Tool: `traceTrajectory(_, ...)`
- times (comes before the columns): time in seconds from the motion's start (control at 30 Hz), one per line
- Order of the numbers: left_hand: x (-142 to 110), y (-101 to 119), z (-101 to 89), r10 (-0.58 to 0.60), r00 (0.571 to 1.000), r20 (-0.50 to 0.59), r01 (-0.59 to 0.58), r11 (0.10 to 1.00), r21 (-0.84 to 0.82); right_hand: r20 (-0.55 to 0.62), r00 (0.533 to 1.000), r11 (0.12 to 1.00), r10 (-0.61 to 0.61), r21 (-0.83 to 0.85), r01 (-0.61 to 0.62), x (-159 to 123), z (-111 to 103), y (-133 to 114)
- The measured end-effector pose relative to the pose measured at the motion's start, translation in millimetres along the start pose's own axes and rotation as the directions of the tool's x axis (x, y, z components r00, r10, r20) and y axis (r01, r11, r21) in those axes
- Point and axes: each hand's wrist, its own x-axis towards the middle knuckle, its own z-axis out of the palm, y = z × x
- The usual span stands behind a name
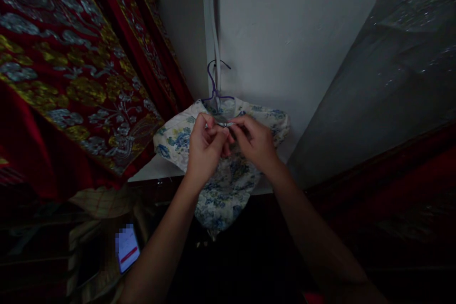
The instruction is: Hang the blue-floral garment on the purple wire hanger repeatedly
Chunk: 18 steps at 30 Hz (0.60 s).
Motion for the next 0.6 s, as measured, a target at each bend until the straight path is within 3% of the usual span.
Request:
traceTrajectory(0.07,-3.8,-2.8,-7.5,-0.009,0.999,-0.045,0.010,1.000,0.015,0.017,0.998,0.996,-0.062,-0.068,0.063,7.0,5.5,-3.6)
traceTrajectory(0.17,-7.4,-8.6,-16.5,-0.063,0.992,-0.111,0.064,0.998,0.007,0.074,0.991,0.993,-0.110,-0.035,0.113,8.8,12.3,-6.7)
traceTrajectory(0.3,-6.1,-21.6,-20.4,-0.100,0.980,-0.172,0.102,0.995,0.001,0.074,0.994,0.996,-0.082,0.051,0.078,10.4,18.8,-8.6)
traceTrajectory(0.4,-12.5,-44.0,-21.5,-0.177,0.973,-0.151,0.182,0.983,0.021,-0.117,0.993,0.991,0.005,0.133,0.011,16.3,14.7,-13.6)
traceTrajectory(0.5,-33.2,-71.1,-23.1,-0.281,0.953,-0.111,0.291,0.953,0.086,-0.400,0.914,0.984,0.071,0.179,0.002,24.3,-7.6,-19.1)
traceTrajectory(0.6,-53.3,-83.1,-24.3,-0.291,0.952,-0.096,0.301,0.947,0.110,-0.515,0.853,0.988,0.081,0.152,-0.002,23.5,-45.2,-11.2)
